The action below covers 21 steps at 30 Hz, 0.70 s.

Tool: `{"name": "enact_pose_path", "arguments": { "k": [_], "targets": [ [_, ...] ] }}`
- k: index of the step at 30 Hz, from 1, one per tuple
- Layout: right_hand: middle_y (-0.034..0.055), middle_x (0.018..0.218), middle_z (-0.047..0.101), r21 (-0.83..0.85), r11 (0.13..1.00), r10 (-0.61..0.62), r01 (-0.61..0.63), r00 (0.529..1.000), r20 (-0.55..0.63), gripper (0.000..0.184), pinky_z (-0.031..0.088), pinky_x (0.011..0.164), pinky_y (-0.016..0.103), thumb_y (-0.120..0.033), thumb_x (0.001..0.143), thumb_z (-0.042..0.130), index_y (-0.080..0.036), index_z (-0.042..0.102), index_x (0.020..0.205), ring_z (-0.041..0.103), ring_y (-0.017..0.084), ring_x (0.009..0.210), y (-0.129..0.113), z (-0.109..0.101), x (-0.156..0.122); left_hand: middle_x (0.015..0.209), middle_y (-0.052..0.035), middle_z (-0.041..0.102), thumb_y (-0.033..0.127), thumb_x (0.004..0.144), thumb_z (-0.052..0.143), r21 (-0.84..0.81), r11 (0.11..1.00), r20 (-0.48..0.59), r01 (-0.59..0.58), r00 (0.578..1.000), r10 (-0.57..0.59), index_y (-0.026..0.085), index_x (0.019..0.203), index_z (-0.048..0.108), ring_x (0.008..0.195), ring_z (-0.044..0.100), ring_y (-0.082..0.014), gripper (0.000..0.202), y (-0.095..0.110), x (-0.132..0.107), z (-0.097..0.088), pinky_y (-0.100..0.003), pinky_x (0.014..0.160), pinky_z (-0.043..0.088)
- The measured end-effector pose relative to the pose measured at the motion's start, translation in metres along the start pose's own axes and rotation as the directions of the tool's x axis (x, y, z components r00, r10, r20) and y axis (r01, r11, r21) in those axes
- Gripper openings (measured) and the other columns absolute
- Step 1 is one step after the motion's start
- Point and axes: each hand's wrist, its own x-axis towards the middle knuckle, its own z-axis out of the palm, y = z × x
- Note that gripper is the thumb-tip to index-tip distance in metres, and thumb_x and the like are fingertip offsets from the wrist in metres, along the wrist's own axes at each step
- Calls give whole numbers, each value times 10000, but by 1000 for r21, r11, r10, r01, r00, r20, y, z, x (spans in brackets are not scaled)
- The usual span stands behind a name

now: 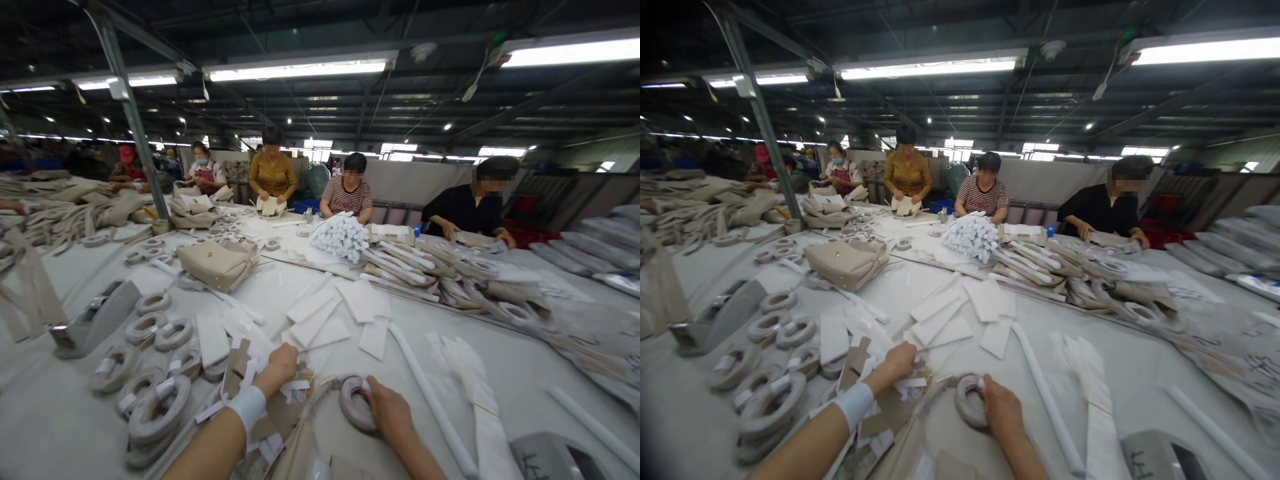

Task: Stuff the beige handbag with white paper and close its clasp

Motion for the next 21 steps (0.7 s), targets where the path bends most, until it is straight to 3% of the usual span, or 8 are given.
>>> {"name": "enact_pose_path", "arguments": {
  "k": [3, 9, 14, 17, 21],
  "targets": [
    [80, 999, 716, 9, 1000, -2, 2, 1000, -10, 239, 434, 718, 290, -246, 940, 403, -210, 572, 1105, 666, 232, 923, 0, -1, -1, 1032, -56, 625, 319, 879, 607, -87, 995, -52, -40, 998, 35, 140, 999, 612, 945, 606, -194, 216, -5, -1, -6, -404, 837, 510],
    [85, 973, 722, 35, 999, -7, 9, 998, -56, 244, 444, 713, 282, -209, 918, 434, -211, 575, 1117, 676, 226, 904, 1, -2, -3, 839, -16, 624, 354, 901, 559, -335, 926, -300, -172, 952, 69, 137, 852, 617, 840, 598, -170, 230, -19, 5, -29, -375, 809, 483],
    [79, 930, 729, 52, 999, -3, 7, 997, -79, 247, 439, 718, 269, -185, 912, 443, -206, 576, 1119, 679, 213, 885, -2, -1, -3, 743, -11, 601, 433, 900, 506, -551, 793, -381, -261, 924, 39, 126, 808, 605, 660, 550, -128, 335, -23, 9, -54, -275, 633, 445],
    [76, 939, 726, 58, 998, -5, 10, 997, -80, 211, 439, 696, 271, -198, 916, 451, -202, 589, 1076, 680, 218, 874, 3, -1, -5, 764, -37, 627, 468, 919, 434, -662, 686, -306, -303, 944, 122, 101, 921, 604, 560, 507, -87, 405, 6, 9, -48, -225, 535, 405],
    [56, 891, 723, 52, 999, 7, -3, 996, -90, 187, 452, 677, 267, -211, 916, 475, -218, 605, 1050, 683, 209, 833, 11, 2, -9, 803, -26, 627, 431, 901, 533, -719, 629, -144, -296, 949, 281, 117, 910, 614, 644, 573, -112, 324, 66, 2, -17, -254, 592, 481]
  ]
}}
